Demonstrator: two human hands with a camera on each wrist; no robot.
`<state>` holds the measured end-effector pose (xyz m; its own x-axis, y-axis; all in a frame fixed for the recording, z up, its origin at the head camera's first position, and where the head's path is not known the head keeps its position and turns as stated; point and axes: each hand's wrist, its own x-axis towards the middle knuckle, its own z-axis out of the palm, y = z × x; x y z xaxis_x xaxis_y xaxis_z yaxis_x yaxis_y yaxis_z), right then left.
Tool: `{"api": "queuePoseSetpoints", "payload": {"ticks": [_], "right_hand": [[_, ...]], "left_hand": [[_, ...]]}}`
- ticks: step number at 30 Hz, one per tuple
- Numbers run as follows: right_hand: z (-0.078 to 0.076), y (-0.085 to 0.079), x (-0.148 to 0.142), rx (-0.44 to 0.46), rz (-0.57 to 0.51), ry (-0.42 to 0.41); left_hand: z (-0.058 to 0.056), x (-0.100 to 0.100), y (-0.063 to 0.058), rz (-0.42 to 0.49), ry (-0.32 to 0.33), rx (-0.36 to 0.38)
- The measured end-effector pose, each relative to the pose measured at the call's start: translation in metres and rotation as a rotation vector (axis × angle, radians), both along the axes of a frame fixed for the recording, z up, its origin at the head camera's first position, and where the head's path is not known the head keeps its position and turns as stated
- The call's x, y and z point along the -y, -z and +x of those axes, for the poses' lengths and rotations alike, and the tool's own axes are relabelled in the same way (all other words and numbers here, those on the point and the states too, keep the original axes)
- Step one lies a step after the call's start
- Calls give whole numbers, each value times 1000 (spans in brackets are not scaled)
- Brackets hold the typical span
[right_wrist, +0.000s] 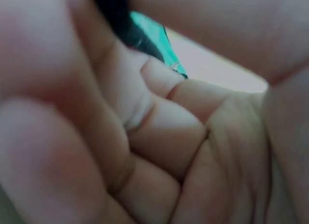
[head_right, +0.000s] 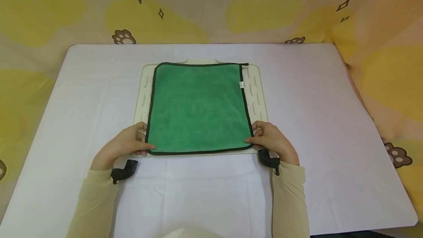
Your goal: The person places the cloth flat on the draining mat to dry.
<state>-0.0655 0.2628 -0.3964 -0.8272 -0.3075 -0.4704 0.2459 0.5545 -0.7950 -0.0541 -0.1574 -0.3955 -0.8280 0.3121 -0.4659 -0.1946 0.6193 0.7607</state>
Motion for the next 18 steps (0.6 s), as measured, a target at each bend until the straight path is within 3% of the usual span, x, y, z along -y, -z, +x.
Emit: {"api": "queuePoseSetpoints", "payload": {"ticks": [6, 18], "right_hand": [[0, 2, -1, -41, 31, -36], [0, 4, -4, -27, -19, -42]], "left_hand": [[0, -1, 2, -37, -3, -13], [-1, 7, 8, 28, 29, -19]]}}
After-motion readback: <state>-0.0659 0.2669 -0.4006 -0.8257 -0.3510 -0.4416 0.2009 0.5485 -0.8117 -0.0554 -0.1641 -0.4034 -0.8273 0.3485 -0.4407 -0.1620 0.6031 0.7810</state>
